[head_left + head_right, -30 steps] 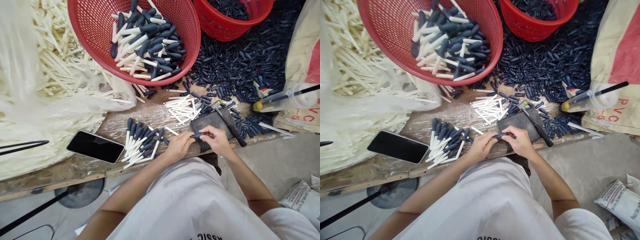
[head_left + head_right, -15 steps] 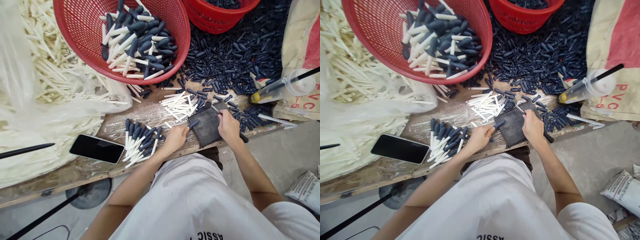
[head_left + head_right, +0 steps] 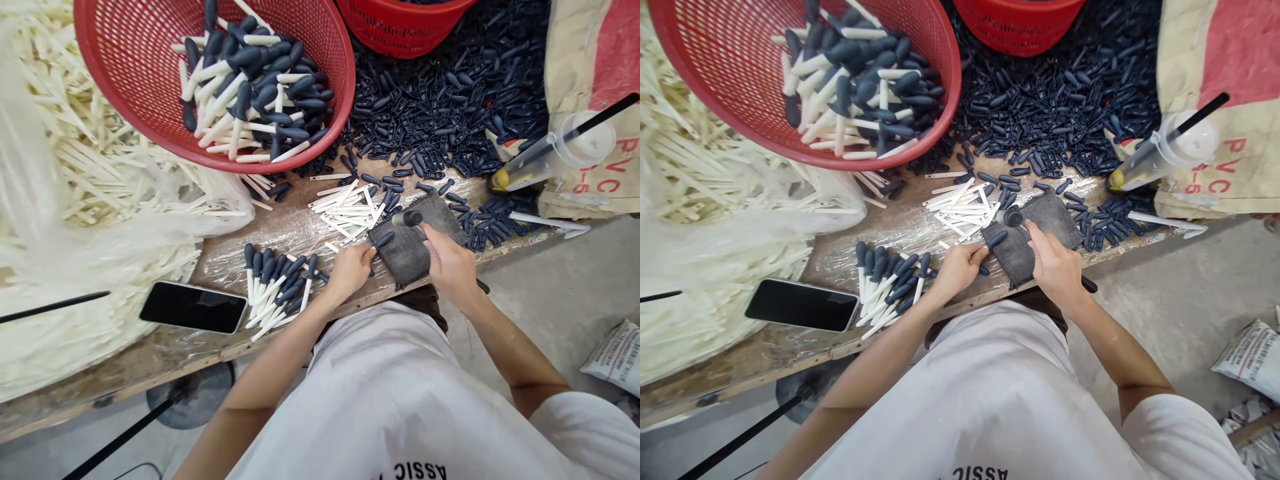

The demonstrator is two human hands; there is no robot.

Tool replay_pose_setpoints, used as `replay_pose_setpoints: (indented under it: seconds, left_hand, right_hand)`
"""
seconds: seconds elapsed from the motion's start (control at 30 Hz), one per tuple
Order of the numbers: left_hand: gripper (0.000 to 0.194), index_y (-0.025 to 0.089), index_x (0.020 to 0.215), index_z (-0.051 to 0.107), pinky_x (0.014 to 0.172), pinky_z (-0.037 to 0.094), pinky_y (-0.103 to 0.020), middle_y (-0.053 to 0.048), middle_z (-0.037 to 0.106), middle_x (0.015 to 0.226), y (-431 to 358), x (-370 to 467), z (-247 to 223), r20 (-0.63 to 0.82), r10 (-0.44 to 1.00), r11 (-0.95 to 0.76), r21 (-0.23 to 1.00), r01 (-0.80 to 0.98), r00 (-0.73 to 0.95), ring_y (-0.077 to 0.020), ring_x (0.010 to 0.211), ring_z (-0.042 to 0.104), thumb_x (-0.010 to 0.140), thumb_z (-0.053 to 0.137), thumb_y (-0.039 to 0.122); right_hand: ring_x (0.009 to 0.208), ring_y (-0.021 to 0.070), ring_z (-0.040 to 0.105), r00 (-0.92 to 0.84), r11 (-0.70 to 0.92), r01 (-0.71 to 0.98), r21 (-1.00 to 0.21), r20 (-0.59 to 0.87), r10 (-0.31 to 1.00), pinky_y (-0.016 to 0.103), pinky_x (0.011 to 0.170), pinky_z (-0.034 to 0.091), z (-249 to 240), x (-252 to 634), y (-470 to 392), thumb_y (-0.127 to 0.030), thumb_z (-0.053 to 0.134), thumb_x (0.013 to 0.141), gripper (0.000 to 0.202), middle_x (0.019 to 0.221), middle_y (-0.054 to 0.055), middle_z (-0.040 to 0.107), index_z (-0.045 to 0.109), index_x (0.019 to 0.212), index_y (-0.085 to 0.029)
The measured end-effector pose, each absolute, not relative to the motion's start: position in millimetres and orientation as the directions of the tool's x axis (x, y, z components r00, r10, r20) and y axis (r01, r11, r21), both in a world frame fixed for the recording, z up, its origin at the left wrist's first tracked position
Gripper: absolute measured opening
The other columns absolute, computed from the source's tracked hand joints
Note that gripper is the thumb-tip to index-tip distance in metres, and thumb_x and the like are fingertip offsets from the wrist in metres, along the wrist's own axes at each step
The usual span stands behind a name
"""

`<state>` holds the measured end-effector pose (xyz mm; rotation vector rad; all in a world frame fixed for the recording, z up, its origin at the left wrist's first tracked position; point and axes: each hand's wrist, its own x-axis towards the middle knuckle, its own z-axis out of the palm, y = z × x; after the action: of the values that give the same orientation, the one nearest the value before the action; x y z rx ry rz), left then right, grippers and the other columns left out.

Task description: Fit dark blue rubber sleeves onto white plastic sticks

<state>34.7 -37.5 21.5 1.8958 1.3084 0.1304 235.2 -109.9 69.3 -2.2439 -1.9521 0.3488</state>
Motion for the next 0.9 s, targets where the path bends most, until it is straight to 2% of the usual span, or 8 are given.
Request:
replay_pose_setpoints:
  seconds: [0.07, 0.17, 0.27, 0.43, 0.53, 0.67, 0.8, 0.9]
  left_hand:
    - [0.030, 0.018, 0.069, 0.066, 0.064, 0.031, -0.029, -0.004, 0.064, 0.064, -37, 35, 21, -0.334, 0.821, -0.133, 0.677, 0.724, 0.463, -0.0182, 0.063, 0.054, 0.092, 0.048, 0.021]
    - [0.031, 0.018, 0.066, 0.065, 0.063, 0.031, -0.028, -0.003, 0.061, 0.062, -35, 35, 21, -0.345, 0.824, -0.096, 0.697, 0.711, 0.449, -0.0167, 0.061, 0.051, 0.092, 0.048, 0.021]
    - [0.032, 0.017, 0.064, 0.064, 0.061, 0.031, -0.027, -0.001, 0.057, 0.058, -34, 35, 22, -0.365, 0.810, -0.059, 0.727, 0.684, 0.458, -0.0153, 0.058, 0.048, 0.091, 0.047, 0.022]
    - [0.028, 0.017, 0.069, 0.067, 0.060, 0.031, -0.027, -0.001, 0.057, 0.059, -34, 35, 20, -0.372, 0.824, -0.033, 0.720, 0.693, 0.426, -0.0150, 0.058, 0.047, 0.089, 0.049, 0.022]
    - [0.029, 0.017, 0.066, 0.067, 0.060, 0.032, -0.027, -0.002, 0.059, 0.059, -34, 35, 19, -0.375, 0.820, -0.040, 0.715, 0.698, 0.432, -0.0155, 0.058, 0.049, 0.089, 0.049, 0.023]
    - [0.027, 0.018, 0.073, 0.070, 0.062, 0.033, -0.028, -0.004, 0.064, 0.063, -34, 35, 21, -0.372, 0.824, -0.049, 0.703, 0.710, 0.426, -0.0170, 0.061, 0.052, 0.090, 0.049, 0.021]
    - [0.030, 0.018, 0.070, 0.069, 0.065, 0.035, -0.029, -0.005, 0.066, 0.066, -34, 36, 23, -0.347, 0.820, -0.093, 0.704, 0.704, 0.456, -0.0181, 0.063, 0.056, 0.092, 0.049, 0.020]
    - [0.029, 0.018, 0.072, 0.070, 0.066, 0.037, -0.029, -0.006, 0.069, 0.069, -35, 36, 23, -0.332, 0.826, -0.124, 0.682, 0.721, 0.456, -0.0195, 0.066, 0.059, 0.093, 0.049, 0.021]
  right_hand:
    - [0.084, 0.0214, 0.069, 0.119, -0.136, 0.966, -0.219, -0.091, 0.989, 0.028, 0.067, 0.044, 73, 231, -110, -0.031, 0.031, 0.103, 0.046, 0.104, 0.011, 0.073, 0.055, 0.142, -0.023]
    - [0.075, 0.0204, 0.069, 0.042, -0.070, 0.988, -0.138, -0.195, 0.980, 0.029, 0.061, 0.039, 77, 224, -108, -0.032, 0.036, 0.103, 0.043, 0.097, 0.008, 0.074, 0.056, 0.141, -0.027]
    - [0.081, 0.0193, 0.069, 0.005, -0.028, 0.991, -0.133, -0.168, 0.986, 0.028, 0.062, 0.037, 78, 217, -108, -0.032, 0.032, 0.105, 0.045, 0.097, 0.008, 0.073, 0.051, 0.145, -0.027]
    - [0.069, 0.0182, 0.067, -0.071, 0.064, 0.997, -0.040, -0.202, 0.977, 0.031, 0.056, 0.031, 77, 208, -111, -0.034, 0.035, 0.104, 0.044, 0.086, 0.008, 0.071, 0.053, 0.143, -0.025]
    - [0.074, 0.0174, 0.068, -0.054, 0.049, 0.998, -0.031, -0.169, 0.984, 0.029, 0.058, 0.033, 78, 207, -111, -0.034, 0.032, 0.105, 0.045, 0.087, 0.009, 0.070, 0.052, 0.144, -0.023]
    - [0.068, 0.0175, 0.067, -0.054, 0.053, 0.999, -0.011, -0.239, 0.970, 0.029, 0.055, 0.032, 80, 209, -111, -0.034, 0.035, 0.104, 0.044, 0.086, 0.008, 0.071, 0.054, 0.142, -0.025]
    - [0.071, 0.0178, 0.068, 0.058, -0.067, 0.996, -0.054, -0.146, 0.988, 0.028, 0.056, 0.035, 78, 219, -111, -0.032, 0.034, 0.103, 0.043, 0.093, 0.009, 0.074, 0.057, 0.139, -0.024]
    - [0.065, 0.0178, 0.064, 0.103, -0.112, 0.993, -0.041, -0.185, 0.977, 0.029, 0.054, 0.032, 71, 233, -108, -0.032, 0.038, 0.101, 0.040, 0.090, 0.008, 0.074, 0.060, 0.135, -0.026]
